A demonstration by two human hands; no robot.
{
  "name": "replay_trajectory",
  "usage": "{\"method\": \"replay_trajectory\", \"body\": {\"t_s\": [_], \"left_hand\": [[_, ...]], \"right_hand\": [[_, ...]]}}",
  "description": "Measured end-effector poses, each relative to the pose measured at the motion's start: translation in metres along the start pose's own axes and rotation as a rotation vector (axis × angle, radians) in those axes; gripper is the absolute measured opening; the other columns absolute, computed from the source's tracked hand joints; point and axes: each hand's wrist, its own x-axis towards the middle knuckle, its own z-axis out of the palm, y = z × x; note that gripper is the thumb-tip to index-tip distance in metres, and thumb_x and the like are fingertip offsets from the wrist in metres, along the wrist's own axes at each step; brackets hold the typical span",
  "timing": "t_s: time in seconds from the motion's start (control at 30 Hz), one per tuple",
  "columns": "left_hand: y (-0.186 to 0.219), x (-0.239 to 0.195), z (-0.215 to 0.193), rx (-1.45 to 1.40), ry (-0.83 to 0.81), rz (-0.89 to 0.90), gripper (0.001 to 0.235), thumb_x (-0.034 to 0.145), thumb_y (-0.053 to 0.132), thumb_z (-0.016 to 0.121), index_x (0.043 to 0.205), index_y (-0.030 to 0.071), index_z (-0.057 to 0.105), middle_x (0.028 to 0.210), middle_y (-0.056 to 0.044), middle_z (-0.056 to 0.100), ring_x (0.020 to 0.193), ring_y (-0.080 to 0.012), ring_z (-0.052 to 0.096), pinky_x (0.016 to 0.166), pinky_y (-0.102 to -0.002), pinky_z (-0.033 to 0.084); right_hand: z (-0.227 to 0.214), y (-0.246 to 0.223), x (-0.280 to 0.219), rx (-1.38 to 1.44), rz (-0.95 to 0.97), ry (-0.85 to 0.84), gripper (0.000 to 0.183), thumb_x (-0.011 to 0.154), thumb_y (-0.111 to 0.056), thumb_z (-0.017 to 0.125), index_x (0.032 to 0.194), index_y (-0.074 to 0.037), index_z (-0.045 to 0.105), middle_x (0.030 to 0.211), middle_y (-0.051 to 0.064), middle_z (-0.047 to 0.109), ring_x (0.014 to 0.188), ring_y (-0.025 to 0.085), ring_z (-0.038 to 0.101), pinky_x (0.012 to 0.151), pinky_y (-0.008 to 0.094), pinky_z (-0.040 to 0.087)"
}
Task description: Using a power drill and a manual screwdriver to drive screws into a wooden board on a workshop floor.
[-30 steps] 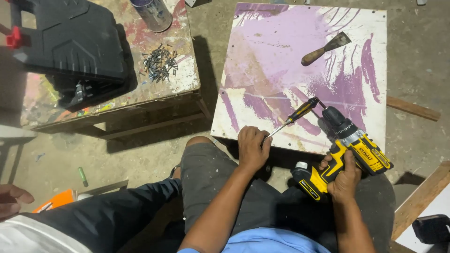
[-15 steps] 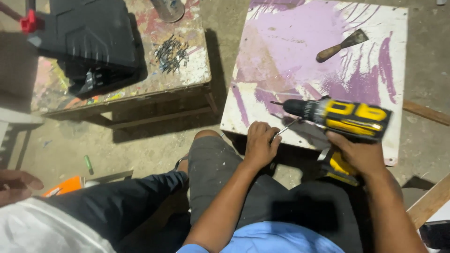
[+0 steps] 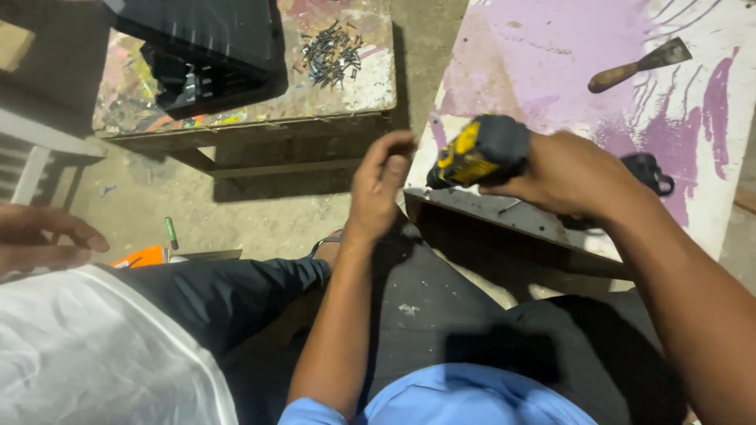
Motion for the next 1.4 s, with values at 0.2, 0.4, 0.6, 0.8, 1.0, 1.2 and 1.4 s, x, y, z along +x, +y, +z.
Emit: {"method": "replay_trajectory", "body": {"t_s": [0.2,0.4,0.6,0.8,1.0,1.2,1.4], "left_hand": [[-0.019,0.031,0.012,-0.021,-0.061,0.193,0.086,0.095,0.081,0.045,0.149,0.014,0.052,0.143,-0.012,0.053,0.136,-0.0307,0.054,0.117,-0.049,0.044],[-0.034,0.029,0.024,0.019,0.029,0.142,0.082,0.098,0.075,0.049,0.153,0.014,0.047,0.142,-0.017,0.055,0.139,-0.0324,0.051,0.12,-0.05,0.038],[-0.047,0.026,0.026,0.017,0.058,0.105,0.076,0.1,0.07,0.051,0.15,0.013,0.05,0.139,-0.017,0.057,0.136,-0.0324,0.054,0.119,-0.048,0.038],[-0.051,0.027,0.026,0.008,0.058,0.104,0.075,0.1,0.07,0.051,0.15,0.014,0.051,0.139,-0.015,0.058,0.136,-0.0306,0.054,0.119,-0.047,0.038],[-0.048,0.03,0.024,-0.002,0.09,0.09,0.078,0.099,0.074,0.046,0.147,0.013,0.052,0.132,-0.017,0.061,0.13,-0.0327,0.057,0.115,-0.048,0.04],[-0.057,0.025,0.022,-0.011,0.145,0.058,0.085,0.092,0.081,0.049,0.147,0.017,0.052,0.131,-0.015,0.062,0.127,-0.029,0.059,0.114,-0.048,0.042],[-0.055,0.036,0.019,-0.082,0.149,0.098,0.079,0.095,0.081,0.046,0.143,0.019,0.056,0.125,-0.008,0.067,0.123,-0.0208,0.06,0.112,-0.045,0.044]], "right_hand": [[-0.024,-0.042,0.008,0.037,-0.041,-0.035,0.063,0.085,-0.059,0.07,0.123,-0.009,0.067,0.103,0.031,0.075,0.106,0.054,0.069,0.088,0.06,0.054],[-0.013,-0.047,0.029,-0.035,-0.07,-0.061,0.065,0.082,-0.064,0.07,0.123,-0.013,0.067,0.102,0.027,0.076,0.104,0.051,0.07,0.086,0.059,0.055],[-0.015,-0.054,0.027,-0.018,-0.09,-0.099,0.058,0.087,-0.056,0.069,0.124,-0.011,0.066,0.101,0.029,0.075,0.105,0.051,0.071,0.088,0.058,0.056],[-0.016,-0.055,0.03,-0.021,-0.095,-0.111,0.062,0.087,-0.058,0.069,0.125,-0.009,0.065,0.103,0.03,0.074,0.106,0.052,0.07,0.088,0.059,0.055],[-0.026,-0.058,0.034,-0.082,-0.111,-0.127,0.061,0.087,-0.06,0.069,0.123,-0.011,0.065,0.101,0.028,0.076,0.106,0.05,0.071,0.089,0.059,0.055],[-0.031,-0.065,0.035,-0.131,-0.145,-0.159,0.066,0.086,-0.068,0.068,0.121,-0.013,0.067,0.103,0.027,0.076,0.107,0.048,0.071,0.09,0.057,0.056],[-0.027,-0.064,0.048,-0.128,-0.167,-0.138,0.07,0.085,-0.069,0.067,0.125,-0.011,0.062,0.1,0.029,0.075,0.103,0.049,0.072,0.087,0.059,0.057]]}}
